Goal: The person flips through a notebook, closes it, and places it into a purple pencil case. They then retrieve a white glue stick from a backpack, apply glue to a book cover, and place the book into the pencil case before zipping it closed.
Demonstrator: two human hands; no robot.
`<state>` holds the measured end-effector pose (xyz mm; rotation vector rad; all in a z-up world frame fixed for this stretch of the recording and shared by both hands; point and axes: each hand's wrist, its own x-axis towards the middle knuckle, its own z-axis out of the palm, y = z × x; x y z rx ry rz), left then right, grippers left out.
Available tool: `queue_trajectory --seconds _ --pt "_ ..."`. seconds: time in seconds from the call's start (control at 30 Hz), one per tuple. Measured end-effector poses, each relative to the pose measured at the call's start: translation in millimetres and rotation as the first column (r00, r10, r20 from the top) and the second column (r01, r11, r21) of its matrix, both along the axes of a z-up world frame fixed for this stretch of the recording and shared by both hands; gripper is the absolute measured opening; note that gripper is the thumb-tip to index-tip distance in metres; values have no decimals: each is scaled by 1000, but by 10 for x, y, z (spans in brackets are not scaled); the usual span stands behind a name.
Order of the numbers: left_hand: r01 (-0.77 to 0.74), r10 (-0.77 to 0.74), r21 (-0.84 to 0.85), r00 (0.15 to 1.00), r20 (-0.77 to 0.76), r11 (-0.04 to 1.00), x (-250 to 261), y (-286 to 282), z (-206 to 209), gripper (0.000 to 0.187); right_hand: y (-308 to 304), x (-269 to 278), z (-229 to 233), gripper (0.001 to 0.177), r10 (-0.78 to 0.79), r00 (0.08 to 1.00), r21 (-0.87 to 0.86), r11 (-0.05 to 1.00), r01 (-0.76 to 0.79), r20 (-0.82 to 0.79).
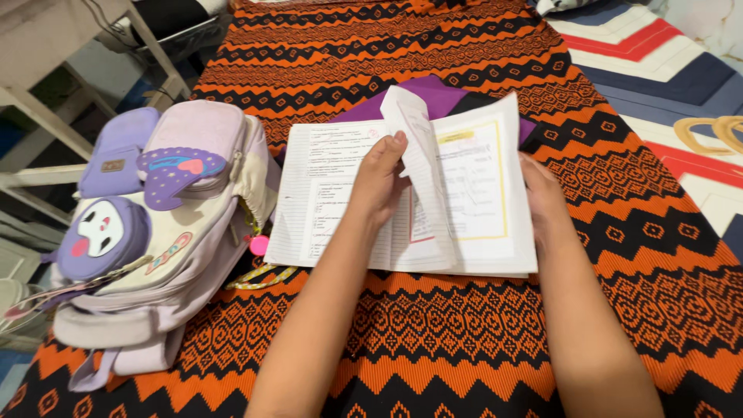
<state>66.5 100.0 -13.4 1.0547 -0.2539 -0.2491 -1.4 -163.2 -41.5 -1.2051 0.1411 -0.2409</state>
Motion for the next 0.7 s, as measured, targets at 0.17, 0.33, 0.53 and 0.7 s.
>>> queue_trajectory --seconds 0.17,0.33,0.53,0.7 --pt "-179 126 375 979 162 910 118 1218 487 31 -161 37 -28 39 -200 980 -318 930 186 -11" --pt "-583 366 789 789 494 193 75 2471 986 29 -146 -2 56 33 -100 975 -542 840 -25 -200" --pt "-202 -158 481 778 608 853 -470 762 725 62 42 -161 381 31 85 970 -331 930 -158 -226" --pt "-721 -471 629 465 750 291 -1240 -341 115 105 186 -281 417 50 447 894 343 839 -421 5"
